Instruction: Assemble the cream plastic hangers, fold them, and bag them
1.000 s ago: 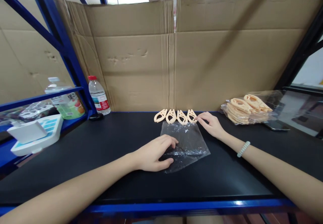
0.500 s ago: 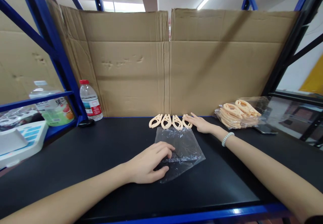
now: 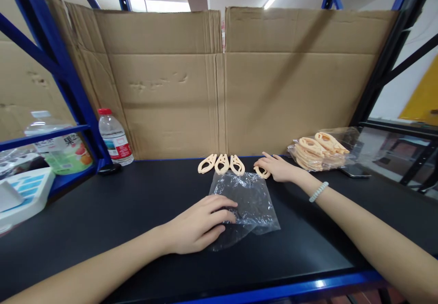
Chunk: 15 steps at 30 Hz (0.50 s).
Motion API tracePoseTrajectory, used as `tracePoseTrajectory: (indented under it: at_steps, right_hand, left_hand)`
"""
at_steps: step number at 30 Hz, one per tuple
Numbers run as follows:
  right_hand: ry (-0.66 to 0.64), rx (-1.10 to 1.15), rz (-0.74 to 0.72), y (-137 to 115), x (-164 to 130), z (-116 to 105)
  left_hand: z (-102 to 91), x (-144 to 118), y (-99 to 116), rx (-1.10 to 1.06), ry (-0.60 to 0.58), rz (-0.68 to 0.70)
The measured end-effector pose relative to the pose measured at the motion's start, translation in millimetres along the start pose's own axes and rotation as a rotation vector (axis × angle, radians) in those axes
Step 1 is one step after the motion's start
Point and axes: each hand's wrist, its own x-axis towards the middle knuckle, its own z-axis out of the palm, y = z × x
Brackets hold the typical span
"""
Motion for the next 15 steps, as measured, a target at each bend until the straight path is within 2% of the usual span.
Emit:
tracePoseTrajectory:
  at_steps: [10,15]
  right_hand:
    - [-0.106,0.016,0.095,5.9,-19.8,-23.9]
    - [-0.145,0.083,0.135,6.7,-23.5,-32.2]
  left_hand:
    - [-2.4,1.5,5.0,0.038,0.015,0.090]
    - [-1.2,-0.6,4.4,0.029,-0.026,0.037]
